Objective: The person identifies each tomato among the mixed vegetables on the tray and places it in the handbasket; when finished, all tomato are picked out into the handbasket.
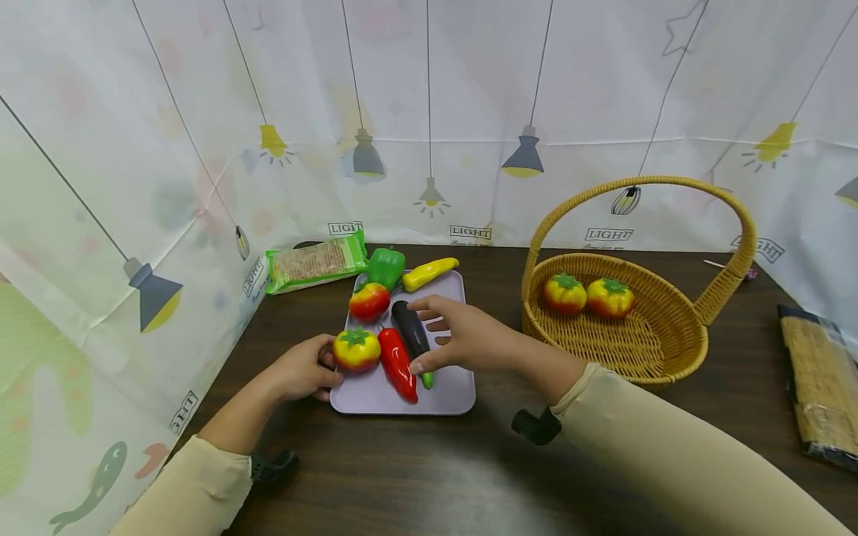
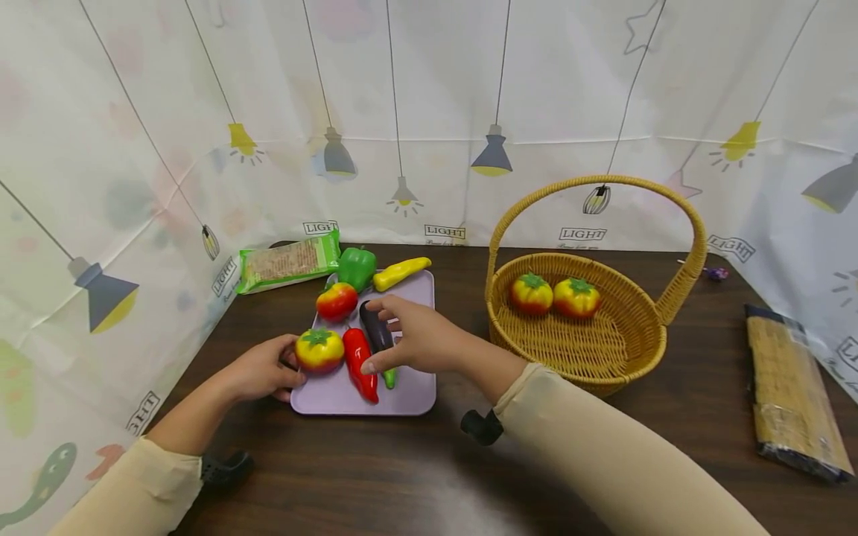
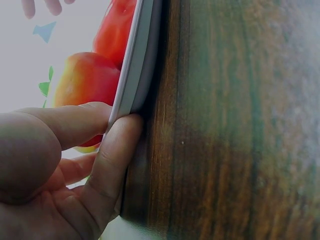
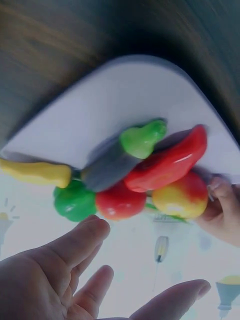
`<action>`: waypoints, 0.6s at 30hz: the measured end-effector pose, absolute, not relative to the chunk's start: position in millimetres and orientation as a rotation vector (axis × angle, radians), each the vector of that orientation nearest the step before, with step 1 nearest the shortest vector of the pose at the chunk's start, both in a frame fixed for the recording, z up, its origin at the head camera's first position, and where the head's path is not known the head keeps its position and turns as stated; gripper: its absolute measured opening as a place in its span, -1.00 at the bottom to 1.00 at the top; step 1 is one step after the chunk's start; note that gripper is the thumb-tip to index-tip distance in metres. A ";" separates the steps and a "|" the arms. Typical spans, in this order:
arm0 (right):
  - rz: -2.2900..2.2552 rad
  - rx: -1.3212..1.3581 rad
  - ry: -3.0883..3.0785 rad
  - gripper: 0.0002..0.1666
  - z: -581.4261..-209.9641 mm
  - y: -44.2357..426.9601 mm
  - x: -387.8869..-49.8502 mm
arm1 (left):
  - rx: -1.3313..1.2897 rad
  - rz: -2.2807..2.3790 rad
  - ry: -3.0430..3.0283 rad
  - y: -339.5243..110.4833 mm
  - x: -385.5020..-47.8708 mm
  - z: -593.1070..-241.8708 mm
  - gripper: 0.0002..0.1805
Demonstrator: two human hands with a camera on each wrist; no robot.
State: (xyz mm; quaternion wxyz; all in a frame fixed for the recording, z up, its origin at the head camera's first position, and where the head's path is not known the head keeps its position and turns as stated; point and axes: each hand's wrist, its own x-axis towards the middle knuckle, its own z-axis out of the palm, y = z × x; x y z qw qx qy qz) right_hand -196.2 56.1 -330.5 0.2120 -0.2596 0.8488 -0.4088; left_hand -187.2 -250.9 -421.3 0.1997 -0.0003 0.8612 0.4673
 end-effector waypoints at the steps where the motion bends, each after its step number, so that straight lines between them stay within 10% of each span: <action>1: -1.141 -0.725 2.350 0.06 -332.1 52.6 -197.1 | -0.003 1.306 2.409 -251.0 -187.4 -421.4 -0.26; 18: -1.044 -0.775 2.365 0.01 -351.3 11.1 -212.4 | -0.010 1.312 2.410 -252.2 -188.0 -422.1 -0.24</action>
